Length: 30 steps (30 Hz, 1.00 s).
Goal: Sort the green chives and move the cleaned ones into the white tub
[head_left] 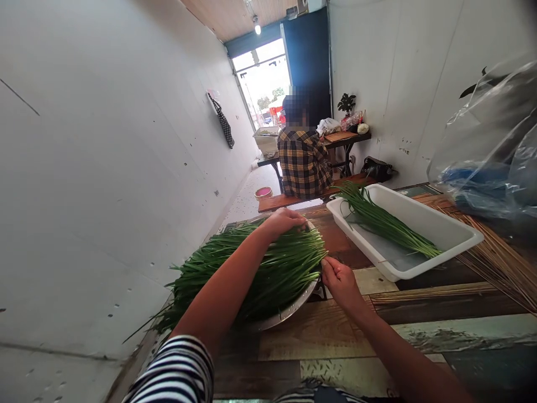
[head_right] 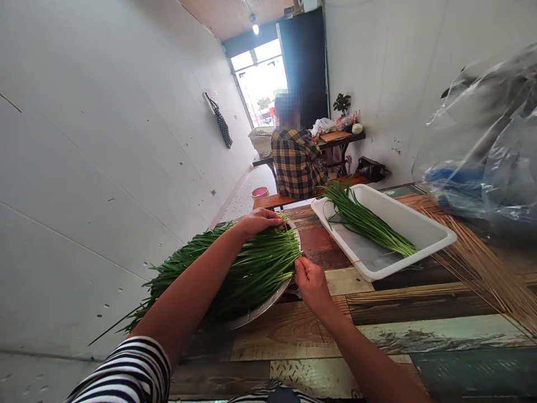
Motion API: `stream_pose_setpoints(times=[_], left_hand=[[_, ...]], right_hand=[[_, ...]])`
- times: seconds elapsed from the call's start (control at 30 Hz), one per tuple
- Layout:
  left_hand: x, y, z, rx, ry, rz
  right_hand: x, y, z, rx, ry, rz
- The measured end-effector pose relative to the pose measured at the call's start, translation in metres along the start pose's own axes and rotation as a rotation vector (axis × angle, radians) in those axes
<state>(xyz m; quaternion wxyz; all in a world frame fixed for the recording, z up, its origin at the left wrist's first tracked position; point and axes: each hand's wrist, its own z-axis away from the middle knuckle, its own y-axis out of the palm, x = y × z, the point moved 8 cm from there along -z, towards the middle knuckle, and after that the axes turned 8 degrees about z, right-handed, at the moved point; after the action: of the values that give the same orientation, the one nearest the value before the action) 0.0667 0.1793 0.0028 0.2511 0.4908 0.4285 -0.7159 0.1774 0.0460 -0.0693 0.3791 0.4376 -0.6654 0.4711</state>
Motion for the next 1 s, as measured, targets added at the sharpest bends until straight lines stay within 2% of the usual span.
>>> stream_pose_setpoints(times=[0.27, 0.47, 0.6, 0.73, 1.0], left_hand=[[0.0019, -0.0002, 0.0004, 0.006, -0.003, 0.009], [0.0057, 0.0028, -0.0015, 0.052, -0.021, 0.153], [0.0058, 0.0025, -0.0019, 0.038, -0.025, 0.205], [0.0057, 0.0039, -0.0007, 0.045, -0.045, 0.221], [0.0062, 0.0030, -0.0034, 0.068, 0.007, 0.192]], right_hand=[[-0.0035, 0.0016, 0.0003, 0.006, 0.013, -0.021], [-0.0029, 0.0014, 0.0011, 0.013, 0.018, -0.022], [-0.0019, 0.0013, 0.0005, 0.010, 0.014, -0.008], [-0.0019, 0.0020, 0.0004, 0.015, 0.015, -0.003], [-0.0040, 0.0021, 0.0005, 0.014, 0.018, 0.001]])
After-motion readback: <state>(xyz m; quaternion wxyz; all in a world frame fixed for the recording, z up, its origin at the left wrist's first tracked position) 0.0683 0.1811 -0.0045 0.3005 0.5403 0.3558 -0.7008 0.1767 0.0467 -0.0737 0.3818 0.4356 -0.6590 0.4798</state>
